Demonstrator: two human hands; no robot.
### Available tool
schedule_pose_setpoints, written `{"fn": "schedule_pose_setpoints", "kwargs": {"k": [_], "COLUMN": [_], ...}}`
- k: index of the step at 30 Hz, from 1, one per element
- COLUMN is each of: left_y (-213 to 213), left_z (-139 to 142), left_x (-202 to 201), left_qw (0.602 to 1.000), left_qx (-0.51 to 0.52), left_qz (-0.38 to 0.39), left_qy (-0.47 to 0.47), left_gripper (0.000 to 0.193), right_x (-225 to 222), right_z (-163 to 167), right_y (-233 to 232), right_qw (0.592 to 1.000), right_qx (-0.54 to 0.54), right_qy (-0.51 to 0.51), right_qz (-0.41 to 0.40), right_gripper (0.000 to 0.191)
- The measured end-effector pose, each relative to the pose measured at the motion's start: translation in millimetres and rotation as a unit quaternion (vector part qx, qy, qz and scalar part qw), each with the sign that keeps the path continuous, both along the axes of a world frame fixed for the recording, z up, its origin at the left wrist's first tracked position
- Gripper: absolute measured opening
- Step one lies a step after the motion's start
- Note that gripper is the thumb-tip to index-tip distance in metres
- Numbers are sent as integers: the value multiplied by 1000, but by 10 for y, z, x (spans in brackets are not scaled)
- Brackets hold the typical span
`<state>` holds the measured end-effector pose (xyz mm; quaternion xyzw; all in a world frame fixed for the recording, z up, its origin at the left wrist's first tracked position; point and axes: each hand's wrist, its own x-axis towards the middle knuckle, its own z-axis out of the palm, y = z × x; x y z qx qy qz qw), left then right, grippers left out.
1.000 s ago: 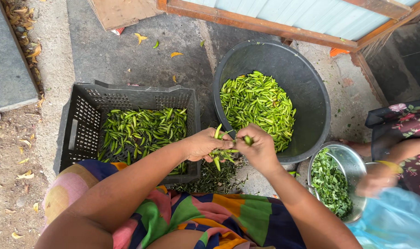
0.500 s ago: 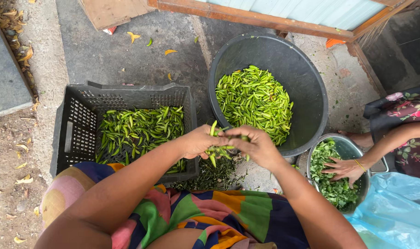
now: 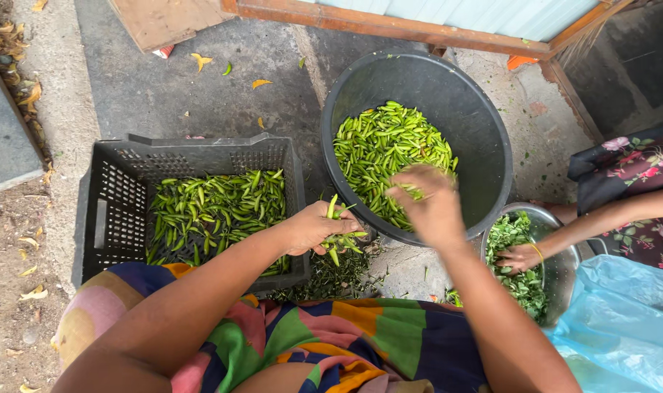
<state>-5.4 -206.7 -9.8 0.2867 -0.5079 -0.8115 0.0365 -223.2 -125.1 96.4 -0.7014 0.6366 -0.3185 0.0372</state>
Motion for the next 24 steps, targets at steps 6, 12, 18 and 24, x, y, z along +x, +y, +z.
{"fn": "schedule_pose_setpoints", "kwargs": {"k": [6, 12, 18, 24], "left_y": [138, 176, 200, 149], "left_z": [-12, -53, -103, 32], "left_x": [18, 48, -4, 13], "left_qw": [1000, 998, 975, 986], "left_qx": [-4, -2, -182, -115], "left_qz": [13, 54, 92, 91], "left_qy": [9, 23, 89, 82], "left_gripper": [18, 18, 20, 25], "right_x": [700, 690, 681, 359], "right_z": [-605, -739, -662, -325], "right_y": [165, 154, 119, -51], "right_qw": [920, 905, 880, 803], "right_qx": [137, 118, 85, 78], "right_qy": [-363, -409, -467, -591], "right_qz": [50, 24, 19, 27], "right_gripper": [14, 14, 6, 6]}}
